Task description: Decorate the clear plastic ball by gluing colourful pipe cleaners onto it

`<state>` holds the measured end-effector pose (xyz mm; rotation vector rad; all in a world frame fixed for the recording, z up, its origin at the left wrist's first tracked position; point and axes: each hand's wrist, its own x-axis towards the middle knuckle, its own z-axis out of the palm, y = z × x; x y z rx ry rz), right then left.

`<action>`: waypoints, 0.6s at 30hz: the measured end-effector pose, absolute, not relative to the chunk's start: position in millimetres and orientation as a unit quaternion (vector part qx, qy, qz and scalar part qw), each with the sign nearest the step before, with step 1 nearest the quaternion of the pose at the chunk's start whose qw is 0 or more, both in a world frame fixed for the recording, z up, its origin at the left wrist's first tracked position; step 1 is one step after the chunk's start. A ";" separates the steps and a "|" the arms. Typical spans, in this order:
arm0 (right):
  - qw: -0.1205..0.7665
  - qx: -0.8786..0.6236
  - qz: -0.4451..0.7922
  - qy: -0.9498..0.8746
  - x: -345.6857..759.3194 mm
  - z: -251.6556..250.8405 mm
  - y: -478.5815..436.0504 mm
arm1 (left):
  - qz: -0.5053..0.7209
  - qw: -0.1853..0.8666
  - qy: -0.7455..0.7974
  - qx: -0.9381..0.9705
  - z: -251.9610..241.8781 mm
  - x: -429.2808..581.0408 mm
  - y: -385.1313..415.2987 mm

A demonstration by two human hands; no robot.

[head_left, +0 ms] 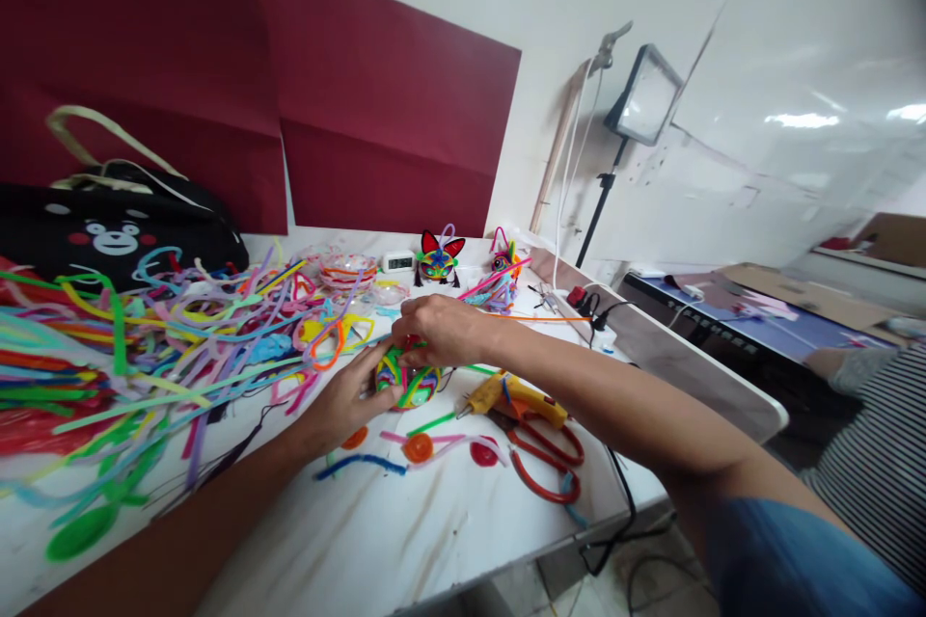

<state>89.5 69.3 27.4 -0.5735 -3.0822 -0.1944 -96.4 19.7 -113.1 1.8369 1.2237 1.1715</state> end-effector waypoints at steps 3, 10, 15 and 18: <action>0.003 -0.176 -0.072 -0.982 88.4 28.1 69.4 | 0.444 0.310 0.468 0.699 -113.6 -97.0 20.2; 0.001 -0.165 -0.077 -0.983 86.5 31.1 68.0 | 0.448 0.297 0.470 0.700 -118.9 -98.4 23.4; 0.002 -0.166 -0.081 -0.983 86.1 31.9 67.9 | 0.453 0.286 0.471 0.701 -121.0 -99.7 25.1; 0.001 -0.169 -0.083 -0.982 86.1 30.9 68.7 | 0.452 0.289 0.471 0.700 -119.7 -99.8 24.5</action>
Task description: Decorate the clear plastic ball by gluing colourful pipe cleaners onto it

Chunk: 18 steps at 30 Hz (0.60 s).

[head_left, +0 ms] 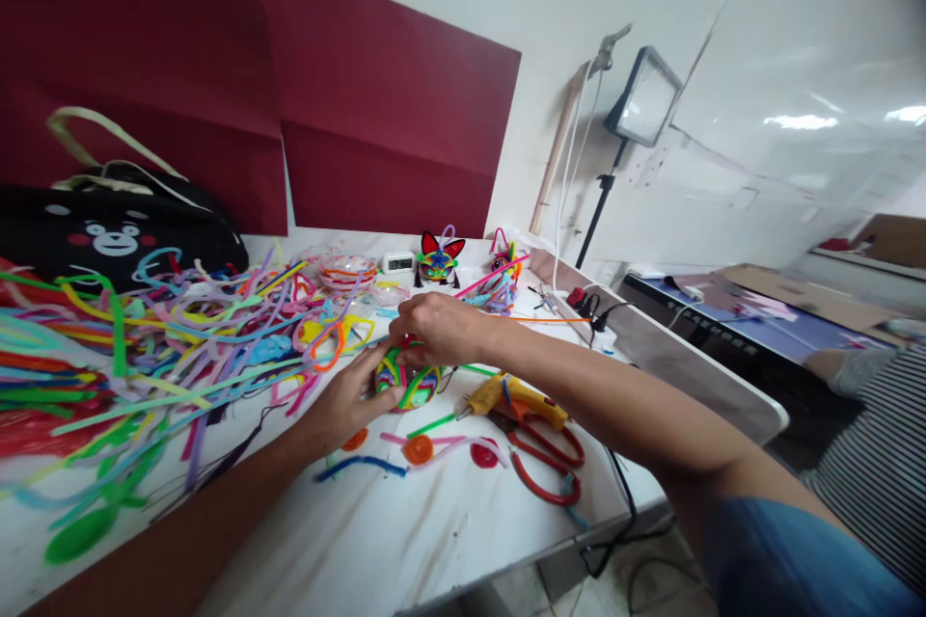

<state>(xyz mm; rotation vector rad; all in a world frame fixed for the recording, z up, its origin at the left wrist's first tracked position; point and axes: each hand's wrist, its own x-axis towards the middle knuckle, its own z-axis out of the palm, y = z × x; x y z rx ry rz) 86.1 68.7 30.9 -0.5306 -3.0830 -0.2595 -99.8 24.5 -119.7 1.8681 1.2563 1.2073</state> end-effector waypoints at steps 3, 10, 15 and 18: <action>0.005 -0.172 -0.080 -0.982 86.4 29.5 69.5 | 0.454 0.297 0.472 0.695 -117.4 -99.2 23.3; 0.022 -0.176 -0.064 -0.982 88.6 26.9 72.2 | 0.445 0.319 0.469 0.693 -113.3 -99.1 19.4; 0.040 -0.173 -0.040 -0.983 91.4 26.1 76.4 | 0.442 0.305 0.486 0.690 -114.6 -98.5 19.8; 0.054 -0.170 -0.026 -0.984 96.3 27.1 80.8 | 0.430 0.313 0.492 0.689 -112.5 -96.9 19.3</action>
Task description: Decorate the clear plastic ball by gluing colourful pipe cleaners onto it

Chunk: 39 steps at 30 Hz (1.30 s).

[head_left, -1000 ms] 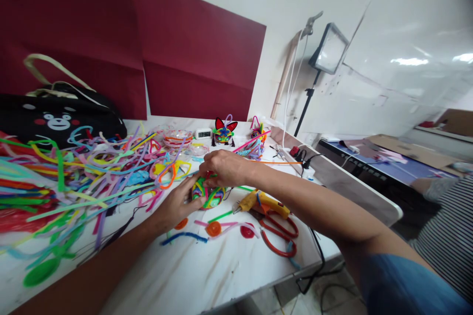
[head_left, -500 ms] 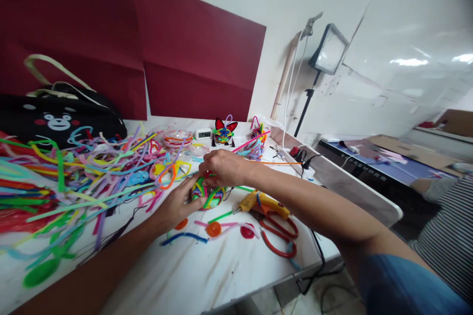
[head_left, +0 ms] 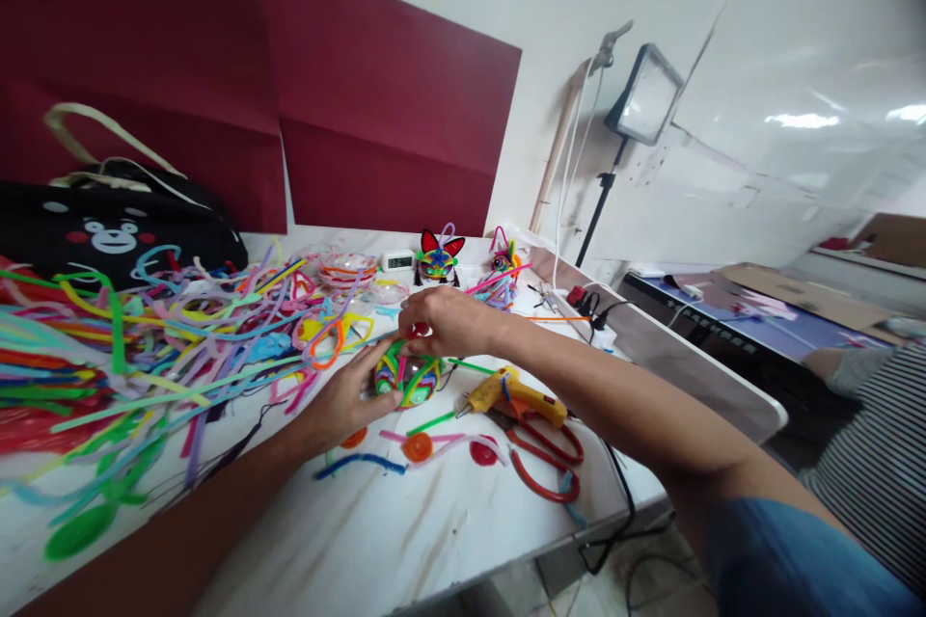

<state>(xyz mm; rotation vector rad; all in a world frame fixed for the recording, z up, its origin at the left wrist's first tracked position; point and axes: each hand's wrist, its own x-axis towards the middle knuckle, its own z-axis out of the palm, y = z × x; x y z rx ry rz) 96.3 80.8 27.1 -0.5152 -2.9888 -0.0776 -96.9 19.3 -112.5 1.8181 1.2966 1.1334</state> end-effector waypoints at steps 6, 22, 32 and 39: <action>0.084 -0.204 -0.036 -0.975 114.3 31.6 89.9 | 0.419 0.317 0.493 0.693 -105.8 -94.0 15.6; -0.075 -0.312 -0.078 -0.944 168.4 4.6 90.6 | 0.421 0.325 0.517 0.671 -93.3 -88.5 12.7; -0.006 -0.431 0.044 -0.901 219.4 -6.6 76.0 | 0.503 0.376 0.525 0.574 -87.4 -81.1 14.9; -0.039 -0.470 0.206 -0.857 259.3 -21.5 54.6 | 0.517 0.396 0.524 0.549 -79.0 -79.4 6.0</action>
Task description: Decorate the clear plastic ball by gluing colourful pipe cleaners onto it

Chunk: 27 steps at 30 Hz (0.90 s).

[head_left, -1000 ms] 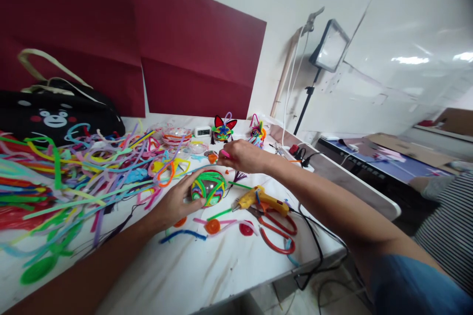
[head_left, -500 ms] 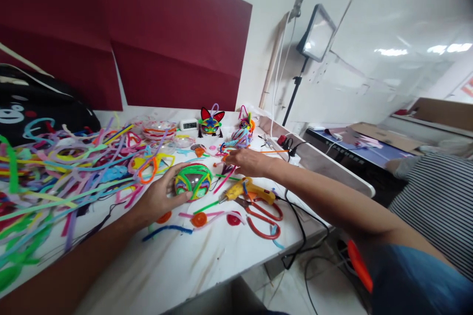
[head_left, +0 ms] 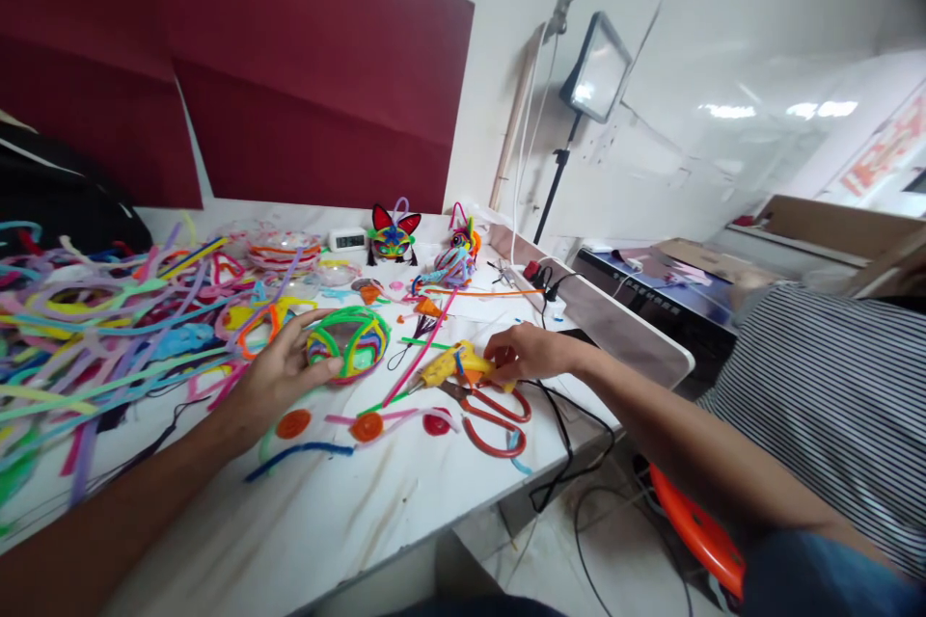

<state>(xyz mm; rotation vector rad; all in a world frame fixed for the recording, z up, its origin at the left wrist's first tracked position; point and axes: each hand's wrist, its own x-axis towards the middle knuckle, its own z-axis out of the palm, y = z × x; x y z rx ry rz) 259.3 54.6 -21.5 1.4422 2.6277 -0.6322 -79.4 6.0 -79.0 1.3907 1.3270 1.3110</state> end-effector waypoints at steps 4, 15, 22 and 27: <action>0.017 0.473 -0.275 0.836 258.4 -33.6 55.5 | 0.533 0.403 0.501 0.550 -85.4 -80.6 5.9; -0.101 0.482 -0.503 0.710 264.7 -42.4 43.5 | 0.556 0.416 0.503 0.515 -83.5 -79.3 0.9; -0.258 0.418 -0.583 0.648 271.1 -30.2 25.5 | 0.552 0.406 0.518 0.511 -79.4 -75.7 -1.2; -0.371 0.403 -0.553 0.628 252.3 -25.1 12.3 | 0.557 0.378 0.524 0.522 -81.2 -74.9 -2.2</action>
